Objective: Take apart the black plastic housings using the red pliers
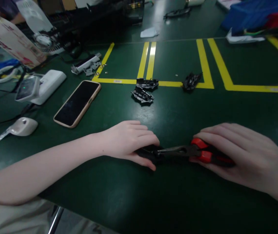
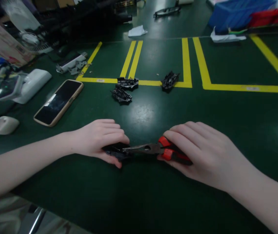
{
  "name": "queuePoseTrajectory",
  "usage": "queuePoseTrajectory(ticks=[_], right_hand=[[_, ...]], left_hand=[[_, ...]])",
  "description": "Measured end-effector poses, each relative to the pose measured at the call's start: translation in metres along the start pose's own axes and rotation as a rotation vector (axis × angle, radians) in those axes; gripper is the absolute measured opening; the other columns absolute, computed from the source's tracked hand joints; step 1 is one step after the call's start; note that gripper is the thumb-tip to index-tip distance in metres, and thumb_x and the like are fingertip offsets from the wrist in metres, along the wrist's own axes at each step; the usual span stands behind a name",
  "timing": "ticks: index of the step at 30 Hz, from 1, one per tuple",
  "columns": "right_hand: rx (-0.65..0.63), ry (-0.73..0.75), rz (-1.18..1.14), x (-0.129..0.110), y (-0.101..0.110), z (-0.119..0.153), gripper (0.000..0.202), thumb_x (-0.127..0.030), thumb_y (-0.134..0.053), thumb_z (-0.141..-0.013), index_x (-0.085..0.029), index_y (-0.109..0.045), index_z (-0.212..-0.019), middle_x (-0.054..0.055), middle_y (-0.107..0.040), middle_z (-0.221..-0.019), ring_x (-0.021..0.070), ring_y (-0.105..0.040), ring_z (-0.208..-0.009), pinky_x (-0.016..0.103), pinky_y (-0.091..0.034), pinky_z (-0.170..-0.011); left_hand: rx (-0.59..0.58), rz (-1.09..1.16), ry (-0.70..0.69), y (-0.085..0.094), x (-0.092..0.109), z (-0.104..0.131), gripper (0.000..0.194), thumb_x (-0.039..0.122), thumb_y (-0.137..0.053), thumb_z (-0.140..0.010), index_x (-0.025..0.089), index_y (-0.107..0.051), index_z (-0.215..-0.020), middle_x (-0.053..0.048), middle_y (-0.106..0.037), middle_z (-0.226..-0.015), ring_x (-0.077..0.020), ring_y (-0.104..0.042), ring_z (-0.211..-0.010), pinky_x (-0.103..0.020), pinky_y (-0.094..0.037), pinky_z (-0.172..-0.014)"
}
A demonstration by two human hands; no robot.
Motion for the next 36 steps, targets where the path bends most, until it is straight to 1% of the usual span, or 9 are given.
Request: queuePoseTrajectory(ticks=[2, 5, 9, 17, 23, 29, 33, 36], right_hand=[[-0.019, -0.033, -0.017, -0.0016, -0.0005, -0.0004, 0.025, -0.033, -0.052, -0.095, -0.014, -0.057, -0.111, 0.010, -0.066, -0.099, 0.0190, -0.064, -0.087, 0.032, -0.056, -0.067], [-0.016, -0.048, -0.020, -0.0041, -0.0014, 0.0006, 0.030, -0.036, -0.052, -0.094, -0.013, -0.057, -0.112, 0.011, -0.066, -0.099, 0.0194, -0.064, -0.085, 0.034, -0.056, -0.067], [-0.037, -0.068, -0.056, -0.0041, -0.0018, 0.0016, 0.031, -0.037, -0.055, -0.092, -0.013, -0.058, -0.112, 0.011, -0.066, -0.100, 0.0201, -0.064, -0.086, 0.033, -0.057, -0.068], [-0.002, -0.080, -0.097, -0.0007, 0.0006, -0.0015, 0.029, -0.036, -0.059, -0.089, -0.015, -0.060, -0.110, 0.009, -0.067, -0.098, 0.0185, -0.064, -0.082, 0.031, -0.056, -0.066], [-0.010, -0.124, -0.113, -0.0058, 0.0006, -0.0043, 0.032, -0.043, -0.054, -0.093, -0.016, -0.058, -0.109, 0.009, -0.066, -0.096, 0.0177, -0.064, -0.081, 0.030, -0.056, -0.066], [0.015, -0.182, -0.110, -0.0092, -0.0052, 0.0020, 0.035, -0.046, -0.047, -0.097, -0.016, -0.056, -0.112, 0.010, -0.065, -0.098, 0.0189, -0.062, -0.082, 0.032, -0.053, -0.068], [0.012, -0.182, -0.114, -0.0056, -0.0077, 0.0053, 0.035, -0.047, -0.047, -0.097, -0.017, -0.057, -0.113, 0.010, -0.065, -0.101, 0.0191, -0.061, -0.082, 0.032, -0.052, -0.067], [0.016, -0.160, -0.106, -0.0038, -0.0033, 0.0015, 0.034, -0.046, -0.047, -0.097, -0.017, -0.058, -0.110, 0.010, -0.066, -0.099, 0.0185, -0.061, -0.080, 0.032, -0.052, -0.066]], left_hand=[[0.002, 0.007, 0.006, -0.0004, -0.0002, 0.0003, 0.049, 0.061, -0.063, -0.087, 0.015, -0.064, -0.103, -0.003, -0.070, -0.088, -0.0153, -0.063, -0.078, -0.028, -0.040, -0.068], [0.016, 0.016, 0.006, -0.0006, -0.0011, 0.0011, 0.047, 0.058, -0.067, -0.085, 0.015, -0.063, -0.104, -0.003, -0.070, -0.090, -0.0158, -0.064, -0.080, -0.028, -0.041, -0.071], [0.040, 0.032, -0.011, 0.0004, -0.0014, 0.0023, 0.046, 0.055, -0.071, -0.083, 0.014, -0.064, -0.102, -0.002, -0.070, -0.087, -0.0152, -0.064, -0.078, -0.028, -0.042, -0.070], [0.069, 0.044, -0.004, 0.0004, -0.0007, 0.0024, 0.041, 0.053, -0.074, -0.082, 0.016, -0.063, -0.097, -0.002, -0.070, -0.083, -0.0150, -0.064, -0.075, -0.028, -0.041, -0.066], [0.075, 0.033, 0.014, -0.0012, 0.0003, 0.0022, 0.038, 0.050, -0.074, -0.083, 0.016, -0.062, -0.097, -0.001, -0.069, -0.081, -0.0150, -0.064, -0.072, -0.028, -0.042, -0.065], [0.080, 0.051, 0.047, -0.0020, 0.0000, 0.0024, 0.039, 0.049, -0.068, -0.088, 0.014, -0.061, -0.103, -0.004, -0.069, -0.088, -0.0162, -0.064, -0.079, -0.028, -0.045, -0.068], [0.075, 0.049, 0.062, -0.0023, -0.0004, 0.0024, 0.040, 0.052, -0.067, -0.088, 0.015, -0.062, -0.101, -0.004, -0.069, -0.087, -0.0168, -0.064, -0.078, -0.028, -0.045, -0.068], [0.066, 0.050, 0.066, -0.0017, -0.0002, 0.0023, 0.042, 0.053, -0.069, -0.085, 0.015, -0.062, -0.101, -0.004, -0.068, -0.087, -0.0161, -0.063, -0.078, -0.028, -0.046, -0.069]])
Point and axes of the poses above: each hand's wrist, its own z-axis away from the middle knuckle, its own y-axis out of the back of the hand, x = y × z, the point moved 2 cm from there along -z, towards the middle knuckle
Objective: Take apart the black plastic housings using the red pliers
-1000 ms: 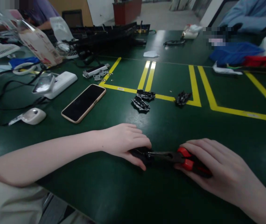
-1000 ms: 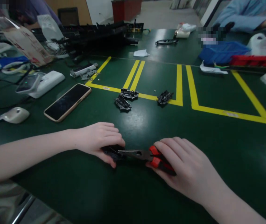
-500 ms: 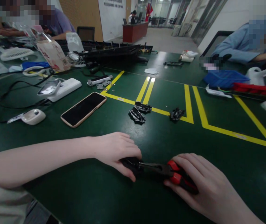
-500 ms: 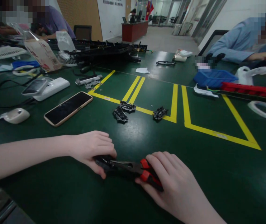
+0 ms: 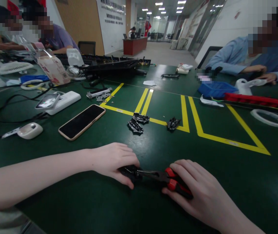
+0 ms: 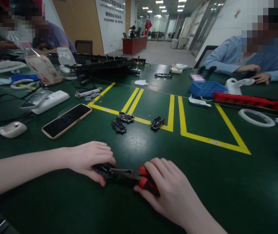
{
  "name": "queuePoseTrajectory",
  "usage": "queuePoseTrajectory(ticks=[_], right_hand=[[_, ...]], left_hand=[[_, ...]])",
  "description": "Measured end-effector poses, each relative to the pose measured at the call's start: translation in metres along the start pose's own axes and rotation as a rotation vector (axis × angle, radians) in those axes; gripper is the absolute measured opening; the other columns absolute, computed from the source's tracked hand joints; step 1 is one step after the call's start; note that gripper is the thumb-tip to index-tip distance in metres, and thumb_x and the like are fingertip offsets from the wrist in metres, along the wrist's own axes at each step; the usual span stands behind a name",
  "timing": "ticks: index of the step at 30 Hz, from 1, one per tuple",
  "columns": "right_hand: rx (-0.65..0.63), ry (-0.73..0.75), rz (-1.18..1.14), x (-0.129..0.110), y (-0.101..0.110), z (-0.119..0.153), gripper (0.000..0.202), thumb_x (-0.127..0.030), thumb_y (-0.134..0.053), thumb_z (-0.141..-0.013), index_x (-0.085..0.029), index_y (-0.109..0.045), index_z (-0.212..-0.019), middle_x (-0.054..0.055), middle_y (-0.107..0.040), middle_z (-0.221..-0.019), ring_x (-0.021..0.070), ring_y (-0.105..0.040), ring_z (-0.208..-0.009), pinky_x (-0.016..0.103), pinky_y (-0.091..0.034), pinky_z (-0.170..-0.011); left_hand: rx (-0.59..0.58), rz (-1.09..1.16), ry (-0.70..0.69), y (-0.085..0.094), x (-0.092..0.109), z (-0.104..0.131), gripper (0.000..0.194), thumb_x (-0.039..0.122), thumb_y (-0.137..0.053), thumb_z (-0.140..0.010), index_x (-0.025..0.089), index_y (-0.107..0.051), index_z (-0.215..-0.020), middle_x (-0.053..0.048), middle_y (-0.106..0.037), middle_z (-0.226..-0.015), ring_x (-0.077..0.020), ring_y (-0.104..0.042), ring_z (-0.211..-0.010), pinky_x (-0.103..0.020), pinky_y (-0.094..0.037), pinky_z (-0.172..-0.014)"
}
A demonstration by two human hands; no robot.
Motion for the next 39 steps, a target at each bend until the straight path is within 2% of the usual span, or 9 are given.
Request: queuePoseTrajectory(ticks=[4, 9, 13, 18, 24, 28, 33, 36, 39], right_hand=[[-0.030, 0.021, 0.025, -0.003, 0.007, -0.007, 0.034, -0.045, -0.049, -0.096, -0.016, -0.060, -0.108, 0.009, -0.067, -0.097, 0.0178, -0.062, -0.079, 0.031, -0.053, -0.067], [-0.020, -0.030, 0.011, 0.001, 0.006, -0.004, 0.036, -0.048, -0.058, -0.092, -0.018, -0.059, -0.110, 0.009, -0.067, -0.099, 0.0175, -0.062, -0.082, 0.030, -0.051, -0.068], [-0.030, -0.129, -0.018, 0.007, 0.003, 0.000, 0.036, -0.048, -0.062, -0.089, -0.020, -0.058, -0.112, 0.008, -0.065, -0.102, 0.0193, -0.061, -0.087, 0.033, -0.051, -0.071], [-0.170, -0.360, -0.100, 0.011, 0.000, 0.001, 0.040, -0.046, -0.066, -0.086, -0.022, -0.059, -0.116, 0.010, -0.062, -0.115, 0.0260, -0.058, -0.103, 0.044, -0.049, -0.085], [-0.158, -0.441, -0.069, 0.008, 0.003, -0.005, 0.037, -0.041, -0.072, -0.081, -0.023, -0.061, -0.112, 0.007, -0.061, -0.115, 0.0246, -0.056, -0.107, 0.043, -0.049, -0.091], [-0.128, -0.456, -0.063, 0.005, 0.005, -0.006, 0.037, -0.041, -0.073, -0.080, -0.022, -0.062, -0.109, 0.007, -0.061, -0.113, 0.0233, -0.057, -0.104, 0.042, -0.050, -0.091], [-0.074, -0.428, -0.063, 0.005, 0.001, -0.006, 0.038, -0.042, -0.072, -0.081, -0.019, -0.062, -0.110, 0.008, -0.060, -0.115, 0.0214, -0.057, -0.102, 0.041, -0.051, -0.089], [-0.049, -0.379, -0.055, 0.005, -0.001, -0.004, 0.039, -0.046, -0.067, -0.087, -0.016, -0.061, -0.110, 0.008, -0.060, -0.113, 0.0194, -0.058, -0.102, 0.041, -0.052, -0.089], [0.018, -0.337, -0.040, 0.006, -0.001, -0.002, 0.037, -0.045, -0.058, -0.094, -0.015, -0.060, -0.115, 0.008, -0.061, -0.114, 0.0181, -0.060, -0.103, 0.040, -0.053, -0.090]], left_hand=[[0.010, -0.031, 0.002, 0.002, 0.000, 0.000, 0.045, 0.056, -0.071, -0.083, 0.015, -0.062, -0.101, -0.003, -0.064, -0.089, -0.0164, -0.060, -0.079, -0.028, -0.044, -0.067], [0.012, -0.073, 0.004, 0.003, -0.002, 0.005, 0.047, 0.056, -0.070, -0.084, 0.017, -0.061, -0.108, -0.006, -0.061, -0.107, -0.0189, -0.058, -0.091, -0.030, -0.043, -0.074], [0.009, -0.064, 0.028, 0.003, -0.003, 0.007, 0.045, 0.054, -0.072, -0.083, 0.020, -0.060, -0.110, -0.006, -0.060, -0.110, -0.0195, -0.057, -0.093, -0.031, -0.041, -0.079], [0.028, -0.055, 0.033, -0.001, -0.001, 0.006, 0.044, 0.051, -0.075, -0.079, 0.021, -0.059, -0.108, -0.005, -0.060, -0.108, -0.0199, -0.057, -0.091, -0.031, -0.040, -0.078], [0.028, -0.088, 0.053, -0.007, -0.003, 0.007, 0.047, 0.049, -0.076, -0.077, 0.025, -0.059, -0.114, -0.004, -0.060, -0.109, -0.0212, -0.058, -0.092, -0.032, -0.040, -0.078], [0.020, -0.164, 0.046, -0.007, -0.005, 0.009, 0.049, 0.049, -0.075, -0.079, 0.027, -0.058, -0.120, -0.004, -0.060, -0.111, -0.0219, -0.060, -0.095, -0.033, -0.042, -0.083], [0.026, -0.313, 0.038, -0.004, -0.003, 0.011, 0.056, 0.057, -0.073, -0.080, 0.026, -0.058, -0.124, -0.006, -0.062, -0.113, -0.0230, -0.062, -0.098, -0.033, -0.045, -0.085], [0.024, -0.362, 0.037, -0.001, -0.001, 0.013, 0.065, 0.060, -0.071, -0.080, 0.026, -0.053, -0.133, -0.008, -0.063, -0.119, -0.0252, -0.062, -0.101, -0.036, -0.046, -0.088], [0.052, -0.417, 0.029, 0.004, 0.000, 0.019, 0.077, 0.064, -0.068, -0.081, 0.027, -0.044, -0.144, -0.009, -0.059, -0.134, -0.0278, -0.062, -0.110, -0.038, -0.047, -0.093]])
Point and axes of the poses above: each hand's wrist, its own z-axis away from the middle knuckle, its own y-axis out of the back of the hand, x = y × z, the point moved 2 cm from there along -z, towards the middle knuckle
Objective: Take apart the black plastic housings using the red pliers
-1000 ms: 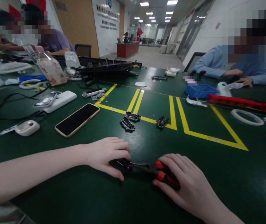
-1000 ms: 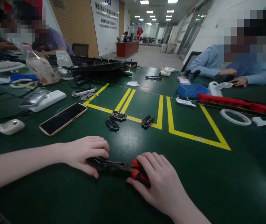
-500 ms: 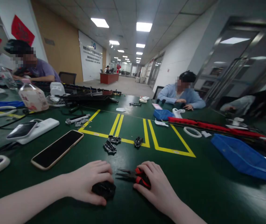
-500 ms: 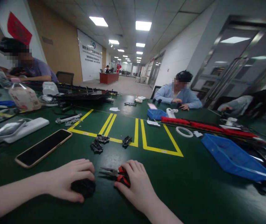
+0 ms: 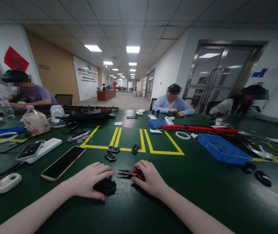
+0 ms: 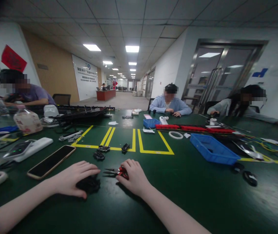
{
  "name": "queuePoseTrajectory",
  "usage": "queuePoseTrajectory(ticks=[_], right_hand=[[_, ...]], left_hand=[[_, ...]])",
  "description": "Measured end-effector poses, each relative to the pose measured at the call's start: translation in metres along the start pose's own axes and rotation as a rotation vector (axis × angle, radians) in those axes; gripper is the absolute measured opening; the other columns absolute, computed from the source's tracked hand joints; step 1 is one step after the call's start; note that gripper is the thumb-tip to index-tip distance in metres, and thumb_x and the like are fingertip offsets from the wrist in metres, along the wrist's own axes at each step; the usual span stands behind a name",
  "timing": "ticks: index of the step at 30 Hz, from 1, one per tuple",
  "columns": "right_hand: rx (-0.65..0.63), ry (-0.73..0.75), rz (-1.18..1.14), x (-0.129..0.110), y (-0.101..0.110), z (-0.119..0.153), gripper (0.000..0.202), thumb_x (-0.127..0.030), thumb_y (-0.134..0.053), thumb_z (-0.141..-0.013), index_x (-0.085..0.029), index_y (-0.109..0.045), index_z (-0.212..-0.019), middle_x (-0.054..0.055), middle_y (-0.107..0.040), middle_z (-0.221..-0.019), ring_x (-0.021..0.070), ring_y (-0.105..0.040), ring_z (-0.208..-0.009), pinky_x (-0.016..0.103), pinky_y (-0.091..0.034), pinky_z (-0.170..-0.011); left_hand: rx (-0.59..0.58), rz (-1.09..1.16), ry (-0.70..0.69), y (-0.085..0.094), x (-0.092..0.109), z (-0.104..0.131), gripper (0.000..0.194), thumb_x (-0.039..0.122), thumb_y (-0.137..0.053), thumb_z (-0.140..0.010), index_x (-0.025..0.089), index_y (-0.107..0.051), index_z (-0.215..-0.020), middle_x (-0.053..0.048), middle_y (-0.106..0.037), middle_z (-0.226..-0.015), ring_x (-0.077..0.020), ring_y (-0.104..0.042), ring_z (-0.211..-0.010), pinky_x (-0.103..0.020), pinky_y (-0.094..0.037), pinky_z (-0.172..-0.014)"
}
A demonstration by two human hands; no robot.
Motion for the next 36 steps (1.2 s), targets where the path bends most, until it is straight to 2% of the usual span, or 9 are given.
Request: queuePoseTrajectory(ticks=[3, 6, 10, 15, 27, 36], right_hand=[[0.097, 0.028, -0.013, 0.004, -0.001, 0.001, 0.034, -0.041, -0.056, -0.096, -0.015, -0.059, -0.119, 0.008, -0.061, -0.116, 0.0176, -0.060, -0.103, 0.040, -0.053, -0.090], [0.142, 0.072, -0.031, 0.008, -0.005, -0.001, 0.034, -0.041, -0.056, -0.096, -0.016, -0.059, -0.119, 0.009, -0.061, -0.117, 0.0171, -0.061, -0.102, 0.039, -0.054, -0.090], [0.153, 0.118, -0.025, 0.010, -0.011, -0.002, 0.035, -0.041, -0.056, -0.096, -0.016, -0.059, -0.121, 0.009, -0.060, -0.120, 0.0179, -0.060, -0.104, 0.040, -0.054, -0.091], [0.162, 0.131, 0.010, 0.006, -0.010, -0.002, 0.036, -0.041, -0.056, -0.096, -0.016, -0.058, -0.122, 0.009, -0.059, -0.121, 0.0184, -0.060, -0.106, 0.041, -0.054, -0.091], [0.185, 0.142, 0.075, 0.005, -0.003, 0.002, 0.033, -0.040, -0.056, -0.096, -0.015, -0.059, -0.118, 0.008, -0.061, -0.114, 0.0157, -0.061, -0.097, 0.036, -0.055, -0.085], [0.163, 0.241, 0.086, 0.014, -0.010, 0.005, 0.034, -0.040, -0.056, -0.096, -0.015, -0.059, -0.120, 0.008, -0.061, -0.116, 0.0166, -0.061, -0.100, 0.037, -0.055, -0.086]], left_hand=[[0.035, -0.019, 0.033, 0.005, -0.002, 0.009, 0.076, 0.059, -0.062, -0.087, 0.027, -0.034, -0.150, -0.011, -0.051, -0.146, -0.0300, -0.057, -0.124, -0.042, -0.045, -0.102], [0.077, -0.028, 0.089, 0.008, -0.004, 0.018, 0.069, 0.051, -0.056, -0.094, 0.028, -0.030, -0.153, -0.011, -0.047, -0.149, -0.0304, -0.052, -0.130, -0.044, -0.045, -0.105], [0.136, -0.022, 0.153, 0.006, -0.011, 0.023, 0.057, 0.044, -0.050, -0.098, 0.025, -0.034, -0.150, -0.013, -0.048, -0.147, -0.0299, -0.051, -0.132, -0.046, -0.043, -0.108], [0.186, -0.006, 0.201, 0.000, -0.018, 0.022, 0.051, 0.039, -0.048, -0.099, 0.022, -0.039, -0.147, -0.014, -0.053, -0.140, -0.0274, -0.057, -0.125, -0.043, -0.047, -0.106], [0.214, -0.059, 0.115, 0.000, -0.009, 0.012, 0.048, 0.035, -0.050, -0.098, 0.023, -0.041, -0.144, -0.012, -0.058, -0.136, -0.0255, -0.060, -0.122, -0.039, -0.051, -0.100], [0.214, -0.039, 0.127, 0.003, -0.009, 0.013, 0.048, 0.036, -0.049, -0.099, 0.022, -0.041, -0.144, -0.013, -0.058, -0.136, -0.0259, -0.059, -0.123, -0.039, -0.050, -0.100]])
Point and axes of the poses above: each hand's wrist, its own z-axis away from the middle knuckle, its own y-axis out of the back of the hand, x = y × z, the point moved 2 cm from there along -z, towards the middle knuckle
